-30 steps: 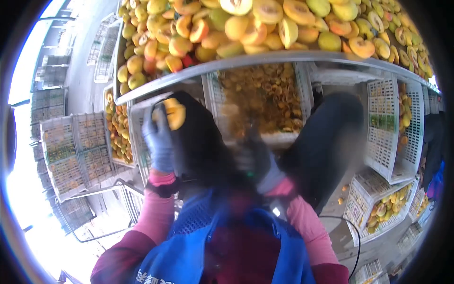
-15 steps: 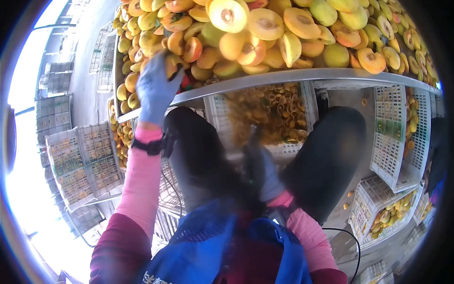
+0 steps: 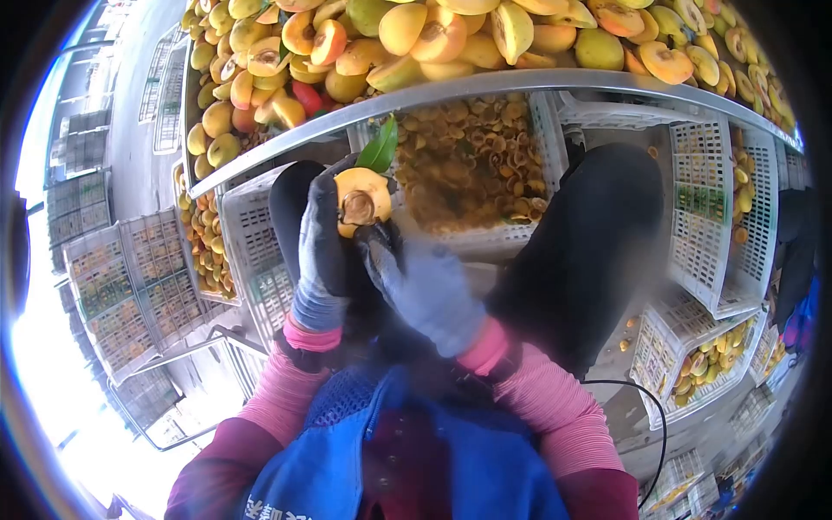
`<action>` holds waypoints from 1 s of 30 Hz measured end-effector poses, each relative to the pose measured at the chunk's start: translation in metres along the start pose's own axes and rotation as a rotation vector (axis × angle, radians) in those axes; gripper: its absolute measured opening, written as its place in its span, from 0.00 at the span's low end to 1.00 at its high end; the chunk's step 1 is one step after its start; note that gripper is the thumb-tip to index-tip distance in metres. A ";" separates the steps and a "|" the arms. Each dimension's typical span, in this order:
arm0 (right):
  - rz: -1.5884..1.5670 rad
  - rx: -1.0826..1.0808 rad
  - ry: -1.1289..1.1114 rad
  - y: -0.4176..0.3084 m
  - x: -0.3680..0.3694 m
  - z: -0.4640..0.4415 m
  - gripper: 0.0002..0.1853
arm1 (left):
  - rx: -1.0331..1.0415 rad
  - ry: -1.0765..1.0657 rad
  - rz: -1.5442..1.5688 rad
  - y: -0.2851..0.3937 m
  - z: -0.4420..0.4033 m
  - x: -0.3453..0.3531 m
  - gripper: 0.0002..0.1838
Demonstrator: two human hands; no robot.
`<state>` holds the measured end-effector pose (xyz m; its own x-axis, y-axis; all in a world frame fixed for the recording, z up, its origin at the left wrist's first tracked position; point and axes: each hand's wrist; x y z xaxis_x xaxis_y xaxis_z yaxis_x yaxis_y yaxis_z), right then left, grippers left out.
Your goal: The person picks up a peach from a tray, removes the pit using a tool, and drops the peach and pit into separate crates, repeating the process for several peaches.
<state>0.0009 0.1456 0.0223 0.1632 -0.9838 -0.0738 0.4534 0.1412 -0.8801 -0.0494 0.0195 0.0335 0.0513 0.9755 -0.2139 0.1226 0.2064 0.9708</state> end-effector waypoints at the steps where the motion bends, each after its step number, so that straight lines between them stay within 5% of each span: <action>1: -0.030 0.026 0.033 -0.004 0.001 0.003 0.21 | -0.099 0.072 0.191 -0.003 0.003 0.004 0.21; 3: -0.050 0.024 0.101 -0.006 0.003 0.007 0.21 | -0.186 0.229 0.399 -0.002 0.008 0.019 0.25; 7: 0.002 0.033 0.114 -0.009 0.000 0.014 0.22 | -0.043 0.229 0.173 0.003 0.012 0.026 0.24; 11: -0.028 -0.077 0.156 -0.001 0.003 0.018 0.18 | 0.088 0.152 0.039 -0.007 0.015 0.021 0.19; 14: -0.058 0.047 0.039 0.010 0.004 0.018 0.17 | 0.054 0.074 0.044 0.002 0.013 0.018 0.14; 16: -0.053 -0.127 0.096 0.032 0.011 0.017 0.16 | 0.183 -0.055 -0.120 0.003 0.011 0.014 0.13; 18: -0.337 -0.004 0.002 0.040 0.013 0.020 0.15 | 0.007 -0.118 0.058 0.019 0.005 0.013 0.15; 20: -0.897 0.430 -0.250 0.017 0.006 0.029 0.14 | -0.112 -0.272 0.107 0.021 -0.005 0.003 0.14; 21: -0.838 0.540 -0.392 -0.006 -0.006 0.030 0.19 | 0.373 -0.365 -0.077 0.013 -0.008 0.002 0.13; 24: -1.327 0.561 -1.008 0.015 -0.011 0.021 0.23 | 0.407 -0.342 -0.023 0.012 -0.007 0.007 0.14; 26: -1.551 0.565 -1.203 0.028 -0.005 0.016 0.26 | -0.071 -0.242 0.249 0.008 -0.002 0.012 0.12; 30: -1.726 0.605 -1.340 0.033 0.001 0.013 0.27 | -0.051 -0.241 0.341 -0.008 0.010 0.012 0.15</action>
Point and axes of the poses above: each hand's wrist, its own z-axis away from the middle knuckle, its own x-axis out of the palm, y = z × x, and after that the axes turned 15 degrees about x, right-handed
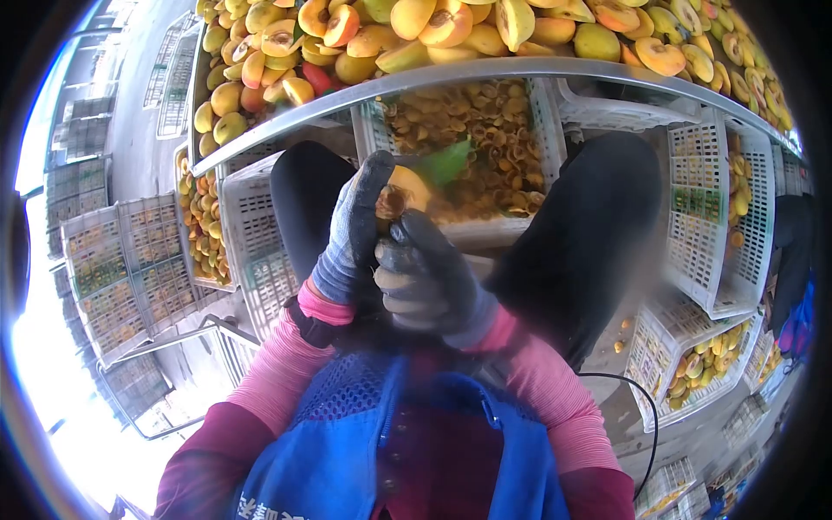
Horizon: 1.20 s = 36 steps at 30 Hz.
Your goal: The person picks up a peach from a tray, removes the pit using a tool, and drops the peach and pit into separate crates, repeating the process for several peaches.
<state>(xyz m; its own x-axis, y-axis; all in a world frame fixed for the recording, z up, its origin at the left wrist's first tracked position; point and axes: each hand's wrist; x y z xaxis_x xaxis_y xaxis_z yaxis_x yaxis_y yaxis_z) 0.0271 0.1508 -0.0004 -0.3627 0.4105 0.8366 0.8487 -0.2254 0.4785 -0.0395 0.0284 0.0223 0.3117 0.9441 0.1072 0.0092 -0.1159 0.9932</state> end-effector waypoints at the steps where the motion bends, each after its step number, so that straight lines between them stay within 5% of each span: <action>1: -0.028 0.008 -0.022 -0.001 -0.003 -0.001 0.27 | -0.053 0.028 0.056 -0.005 0.003 -0.002 0.15; 4: -0.011 -0.006 -0.106 -0.003 -0.015 -0.005 0.26 | 0.161 0.193 -0.215 -0.022 0.015 0.002 0.18; 6: 0.011 -0.004 -0.361 -0.011 -0.012 -0.005 0.24 | 0.373 0.163 -0.530 -0.005 0.021 0.008 0.19; 8: 0.116 -0.108 -0.321 -0.025 -0.004 0.006 0.22 | 0.258 0.258 -0.403 0.003 0.021 0.005 0.17; 10: 0.096 -0.177 -0.086 -0.032 -0.029 0.013 0.24 | -0.215 0.495 0.229 -0.004 0.013 -0.013 0.13; 12: -0.032 -0.170 0.052 -0.029 -0.056 0.019 0.25 | 0.368 -0.012 -0.987 0.018 0.014 -0.040 0.16; 13: -0.080 -0.160 0.118 -0.032 -0.059 0.020 0.26 | 0.431 0.058 -1.099 0.028 0.017 -0.055 0.17; 15: -0.009 -0.151 0.130 -0.037 -0.043 0.020 0.27 | 0.214 0.452 -0.720 0.043 0.020 -0.107 0.19; 17: -0.021 -0.166 0.178 -0.037 -0.025 0.020 0.28 | -0.029 0.377 -1.245 0.036 0.035 -0.178 0.26; 18: -0.015 -0.176 0.216 -0.040 -0.026 0.020 0.28 | -0.592 0.089 -1.788 0.050 0.029 -0.185 0.30; 20: -0.017 -0.195 0.298 -0.043 -0.036 0.018 0.27 | -0.168 -0.003 -1.732 0.050 0.011 -0.186 0.30; 21: 0.089 -0.228 0.554 -0.044 -0.036 0.015 0.27 | -0.155 0.095 -1.635 0.055 -0.013 -0.163 0.28; 22: 0.074 -0.205 0.533 -0.045 -0.044 0.014 0.26 | -0.150 0.196 -1.534 0.057 -0.040 -0.132 0.27; 24: 0.051 -0.164 0.493 -0.051 -0.063 0.014 0.26 | 0.042 0.151 -1.622 0.040 -0.083 -0.112 0.24; 27: 0.196 -0.259 0.674 -0.051 -0.052 0.014 0.25 | 0.055 -0.030 -1.763 0.014 -0.125 -0.119 0.20; 29: 0.534 -0.429 0.901 -0.050 -0.049 0.016 0.25 | 0.096 -0.136 -1.724 0.014 -0.132 -0.136 0.19; 32: 0.418 -0.580 0.973 -0.048 0.003 -0.009 0.24 | 0.319 0.018 -1.518 0.033 -0.113 -0.120 0.12; 36: 0.425 -0.505 1.069 -0.048 0.011 -0.011 0.25 | 0.367 0.082 -1.487 0.021 -0.097 -0.111 0.16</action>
Point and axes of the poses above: each hand's wrist, its own z-axis away from the middle knuckle, its own x-axis out of the palm, y = z × x, and after that the axes turned 15 degrees about x, right-handed
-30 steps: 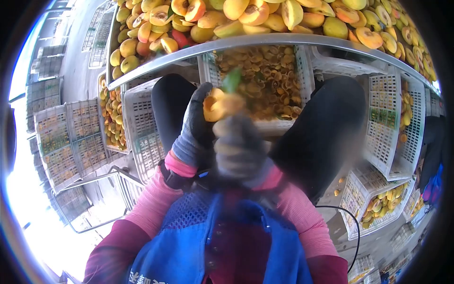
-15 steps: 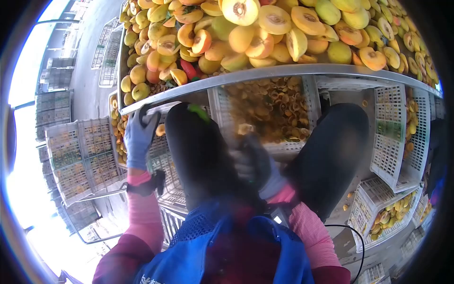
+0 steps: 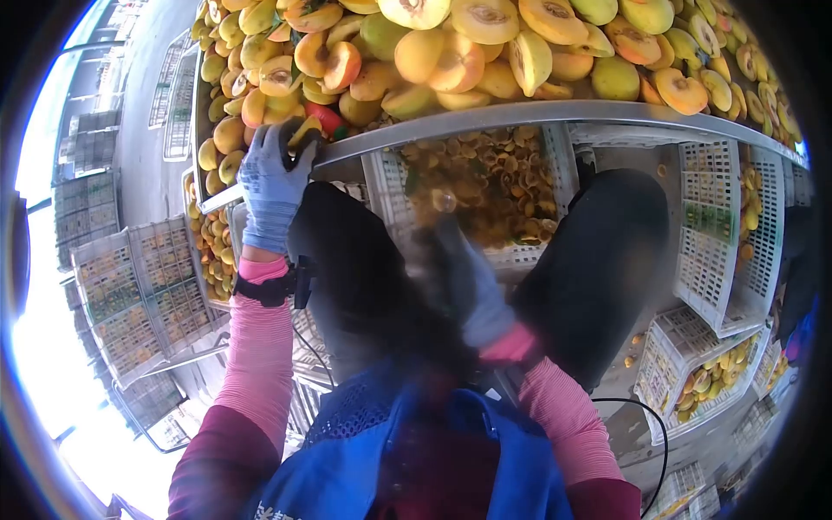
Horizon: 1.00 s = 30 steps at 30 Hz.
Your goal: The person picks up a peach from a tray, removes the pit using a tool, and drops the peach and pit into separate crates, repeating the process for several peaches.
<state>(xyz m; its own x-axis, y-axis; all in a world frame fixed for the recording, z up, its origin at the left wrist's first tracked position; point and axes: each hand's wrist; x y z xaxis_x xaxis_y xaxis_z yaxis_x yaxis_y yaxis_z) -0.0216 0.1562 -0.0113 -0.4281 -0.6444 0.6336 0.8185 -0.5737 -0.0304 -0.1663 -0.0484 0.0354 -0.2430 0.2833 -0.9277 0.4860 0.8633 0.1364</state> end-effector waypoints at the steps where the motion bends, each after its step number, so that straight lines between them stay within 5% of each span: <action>1: 0.000 0.023 0.019 0.001 0.000 0.001 0.26 | 0.035 0.024 -0.011 -0.003 0.005 0.003 0.17; 3: -0.007 0.062 0.056 0.002 0.004 0.006 0.27 | 0.049 0.042 0.014 -0.010 0.009 0.008 0.19; 7: 0.034 -0.045 0.077 0.012 -0.018 -0.009 0.29 | -0.001 -0.273 0.085 -0.027 -0.006 -0.010 0.20; 10: 0.070 -0.078 0.118 0.010 -0.019 -0.009 0.30 | 0.155 -0.381 -0.135 -0.037 -0.021 -0.003 0.20; 12: 0.041 -0.065 0.129 0.009 -0.020 -0.008 0.30 | 0.204 -0.268 -0.158 -0.027 -0.022 -0.007 0.19; 15: -0.055 -0.069 -0.147 -0.007 -0.010 0.015 0.27 | 0.171 0.017 0.022 0.023 -0.014 -0.037 0.18; 16: -0.045 -0.036 -0.231 -0.010 -0.008 0.019 0.26 | 0.384 0.098 0.068 0.040 -0.007 -0.045 0.20; 19: -0.044 0.080 -0.577 -0.009 -0.001 0.018 0.21 | 0.618 -0.191 0.274 0.082 0.027 -0.047 0.21; 22: 0.051 -0.154 -0.152 -0.005 0.017 0.028 0.18 | 0.385 -0.127 0.598 0.093 0.052 -0.033 0.20; 27: 0.007 -0.202 -0.188 0.007 0.023 0.035 0.14 | -0.239 0.304 1.158 0.135 0.080 -0.013 0.23; 30: 0.073 -0.214 -0.171 0.012 0.028 0.041 0.12 | -0.519 0.125 1.159 0.141 0.074 -0.017 0.23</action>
Point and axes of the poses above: each hand's wrist, its own z-axis away from the middle knuckle, its own x-axis out of the palm, y = z × x, and after that the axes turned 15 degrees about x, right-handed
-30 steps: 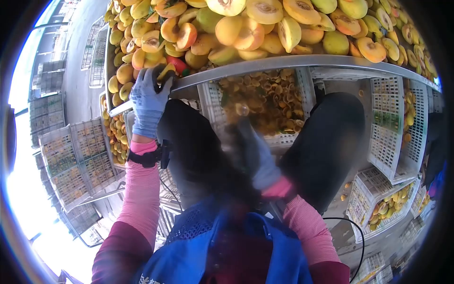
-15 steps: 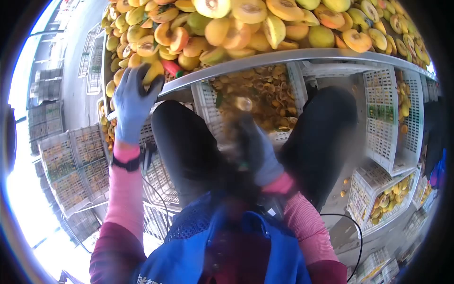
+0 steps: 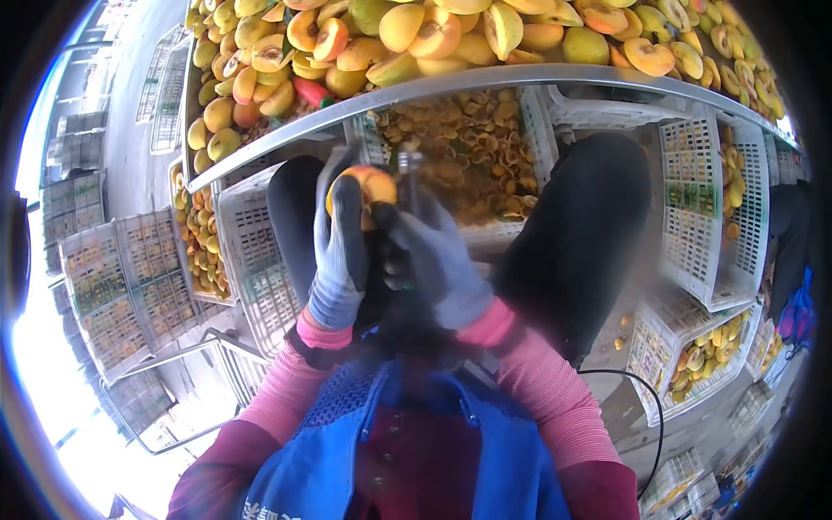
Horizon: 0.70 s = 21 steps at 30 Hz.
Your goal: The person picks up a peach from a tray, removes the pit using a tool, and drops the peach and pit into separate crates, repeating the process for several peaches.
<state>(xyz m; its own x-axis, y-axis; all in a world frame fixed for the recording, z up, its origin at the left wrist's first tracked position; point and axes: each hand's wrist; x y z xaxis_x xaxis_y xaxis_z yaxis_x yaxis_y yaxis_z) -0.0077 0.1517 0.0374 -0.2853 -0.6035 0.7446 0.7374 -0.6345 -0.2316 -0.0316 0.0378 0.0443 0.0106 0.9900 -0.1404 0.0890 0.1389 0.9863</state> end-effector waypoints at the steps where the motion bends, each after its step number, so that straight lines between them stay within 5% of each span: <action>1: 0.058 -0.003 -0.042 0.001 -0.008 -0.003 0.12 | -0.114 -0.027 0.073 -0.008 -0.001 -0.007 0.22; 2: 0.115 -0.006 -0.084 0.003 -0.014 -0.007 0.13 | -0.231 -0.049 0.139 -0.016 -0.001 -0.015 0.21; 4: 0.350 -0.343 0.024 0.010 -0.016 -0.013 0.12 | -0.118 -0.017 0.149 -0.024 -0.001 -0.013 0.20; 7: 1.133 -0.783 0.401 0.012 -0.017 0.002 0.11 | -0.072 -0.086 0.062 -0.011 -0.001 -0.014 0.24; 8: 1.143 -0.713 0.399 0.013 -0.019 0.004 0.12 | -0.107 -0.119 0.060 -0.007 0.000 -0.015 0.25; 9: 1.153 -0.644 0.395 0.015 -0.020 0.006 0.12 | 0.122 -0.146 -0.022 -0.016 0.002 -0.013 0.16; 11: 1.191 -0.611 0.435 0.018 -0.016 0.012 0.14 | 0.083 -0.135 -0.133 -0.024 0.004 -0.013 0.22; 14: 1.199 -0.482 0.404 0.020 -0.011 0.017 0.17 | 0.013 -0.146 0.067 -0.015 0.003 -0.015 0.24; 17: 1.229 -0.633 0.436 0.039 -0.026 0.010 0.19 | -0.218 -0.207 0.178 -0.011 -0.001 -0.019 0.23; 19: 1.129 -0.495 0.379 0.043 -0.033 0.011 0.18 | -0.311 -0.292 0.145 -0.013 -0.003 -0.024 0.23; 21: 1.066 -0.515 0.318 0.053 -0.043 0.002 0.17 | -0.102 -0.266 0.066 -0.020 0.001 -0.020 0.23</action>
<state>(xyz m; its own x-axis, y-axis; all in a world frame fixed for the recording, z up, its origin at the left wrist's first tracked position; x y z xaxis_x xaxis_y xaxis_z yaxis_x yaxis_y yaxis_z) 0.0451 0.1451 -0.0055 0.1233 -0.9826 -0.1388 0.3859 0.1763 -0.9055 -0.0329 0.0150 0.0278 0.2751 0.9580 -0.0804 -0.0207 0.0895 0.9958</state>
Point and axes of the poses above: each hand's wrist, its own z-axis away from the middle knuckle, its own x-axis out of the palm, y = z × x, and after that the axes turned 15 degrees about x, right-handed
